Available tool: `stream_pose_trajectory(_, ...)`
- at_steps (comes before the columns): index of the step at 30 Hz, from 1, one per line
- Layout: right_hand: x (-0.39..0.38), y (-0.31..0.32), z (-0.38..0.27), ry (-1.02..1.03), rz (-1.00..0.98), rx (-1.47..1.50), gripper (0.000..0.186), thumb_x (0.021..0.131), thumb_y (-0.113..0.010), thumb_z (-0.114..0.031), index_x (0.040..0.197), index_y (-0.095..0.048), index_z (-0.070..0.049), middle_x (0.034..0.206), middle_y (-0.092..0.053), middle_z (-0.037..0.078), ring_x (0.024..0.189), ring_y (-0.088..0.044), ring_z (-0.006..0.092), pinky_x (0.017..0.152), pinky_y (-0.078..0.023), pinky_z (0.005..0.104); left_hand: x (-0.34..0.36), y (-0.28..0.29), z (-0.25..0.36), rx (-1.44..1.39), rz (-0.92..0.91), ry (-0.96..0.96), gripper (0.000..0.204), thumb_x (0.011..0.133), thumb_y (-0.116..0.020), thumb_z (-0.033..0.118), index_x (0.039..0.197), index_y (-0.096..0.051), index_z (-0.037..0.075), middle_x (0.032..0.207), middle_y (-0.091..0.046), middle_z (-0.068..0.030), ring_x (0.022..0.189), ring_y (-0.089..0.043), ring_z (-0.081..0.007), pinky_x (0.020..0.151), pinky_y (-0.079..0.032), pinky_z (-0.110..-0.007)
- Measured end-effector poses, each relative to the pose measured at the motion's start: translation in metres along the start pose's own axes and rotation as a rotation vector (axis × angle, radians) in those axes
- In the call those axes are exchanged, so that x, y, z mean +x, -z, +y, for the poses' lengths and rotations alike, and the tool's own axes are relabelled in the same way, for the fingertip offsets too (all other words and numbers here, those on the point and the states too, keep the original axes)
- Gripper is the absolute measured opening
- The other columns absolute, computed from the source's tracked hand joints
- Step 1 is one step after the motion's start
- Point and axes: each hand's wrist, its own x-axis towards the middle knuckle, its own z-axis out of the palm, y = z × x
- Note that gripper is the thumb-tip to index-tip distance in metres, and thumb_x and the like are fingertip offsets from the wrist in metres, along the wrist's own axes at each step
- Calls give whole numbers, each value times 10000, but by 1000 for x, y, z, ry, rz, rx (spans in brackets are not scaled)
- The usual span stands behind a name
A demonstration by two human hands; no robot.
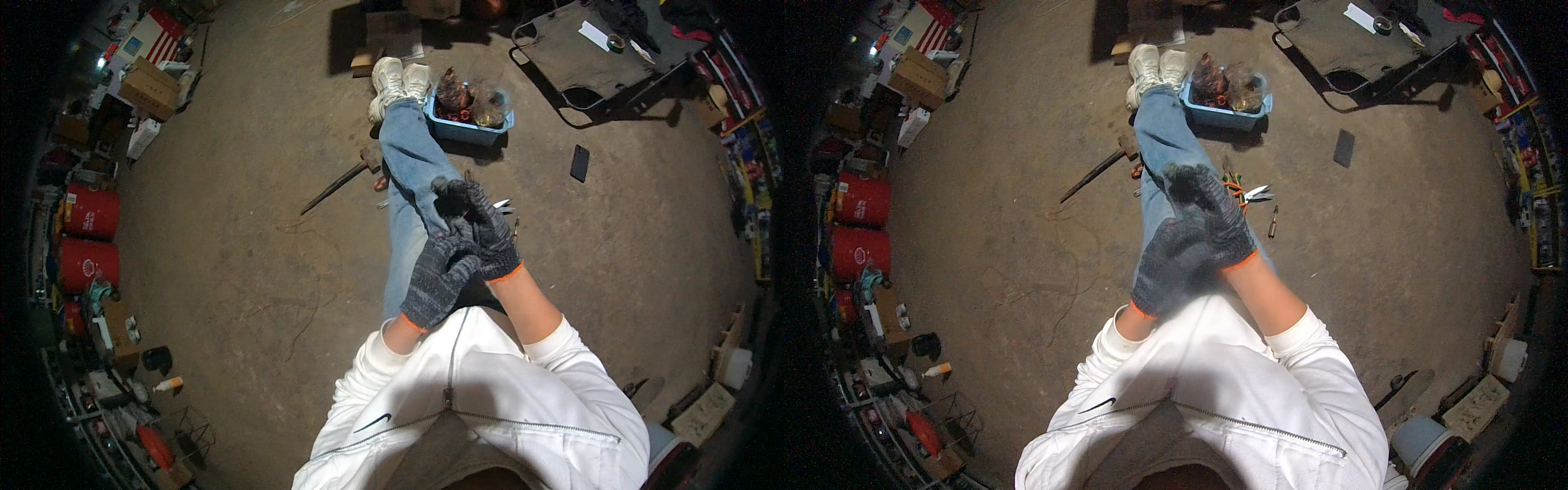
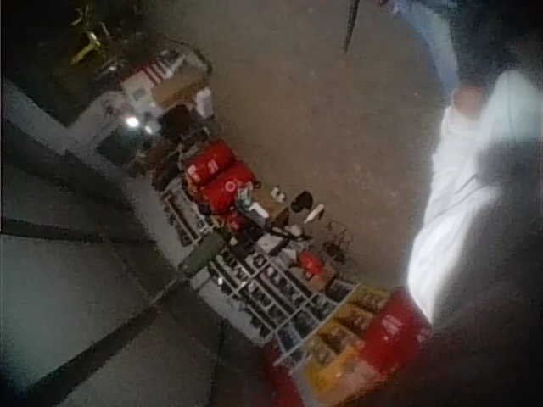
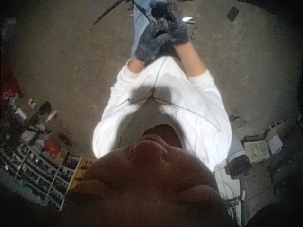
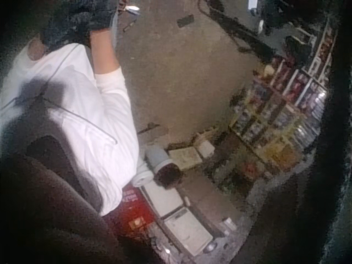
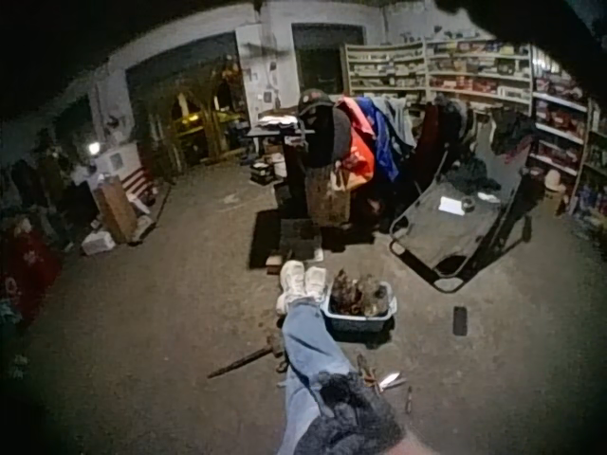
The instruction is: The person sits on the floor and uses pliers and scissors to manipulate a small electronic component with wires. They adjust the component and trim wires while handling the item with gloved hands.
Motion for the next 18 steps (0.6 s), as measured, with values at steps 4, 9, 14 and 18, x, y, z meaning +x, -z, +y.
stream_pose_trajectory(4, 12, 6, -18, 30, 82, -452, 420, 848, -564, -27, 1249, -440, -31, 1247, -495, 133, 1157, -480, 218, 991, -367, 325, -13, 14, 14, 98, 89, 148, 238, 824, -554, 87, 1044, -559, -3, 913, -585, -155, 864, -557, -302, 776, -435, -357)
stream_pose_trajectory(9, 13, -2, -43, 161, 39, -1280, 398, 849, -549, -94, 1229, -467, -10, 1261, -487, 167, 1135, -502, 246, 963, -375, 335, -18, 53, 16, 668, -98, -131, 207, 814, -558, 122, 965, -597, -13, 865, -601, -180, 795, -573, -365, 700, -469, -402)
stream_pose_trajectory(14, 6, -8, -34, 297, -218, -1372, 314, 840, -512, -115, 1137, -542, -19, 1140, -539, 127, 1046, -514, 276, 964, -362, 359, -17, 80, 40, 495, -176, -254, 142, 791, -594, 98, 890, -635, 5, 873, -630, -146, 779, -603, -302, 685, -485, -364)
stream_pose_trajectory(18, -11, -5, -31, 173, -442, -1361, 274, 826, -514, -69, 1095, -557, -34, 1063, -555, 120, 1013, -514, 264, 942, -373, 345, -2, 96, 57, 451, -34, -155, 112, 794, -606, 90, 865, -643, 12, 815, -630, -121, 750, -607, -257, 678, -483, -334)
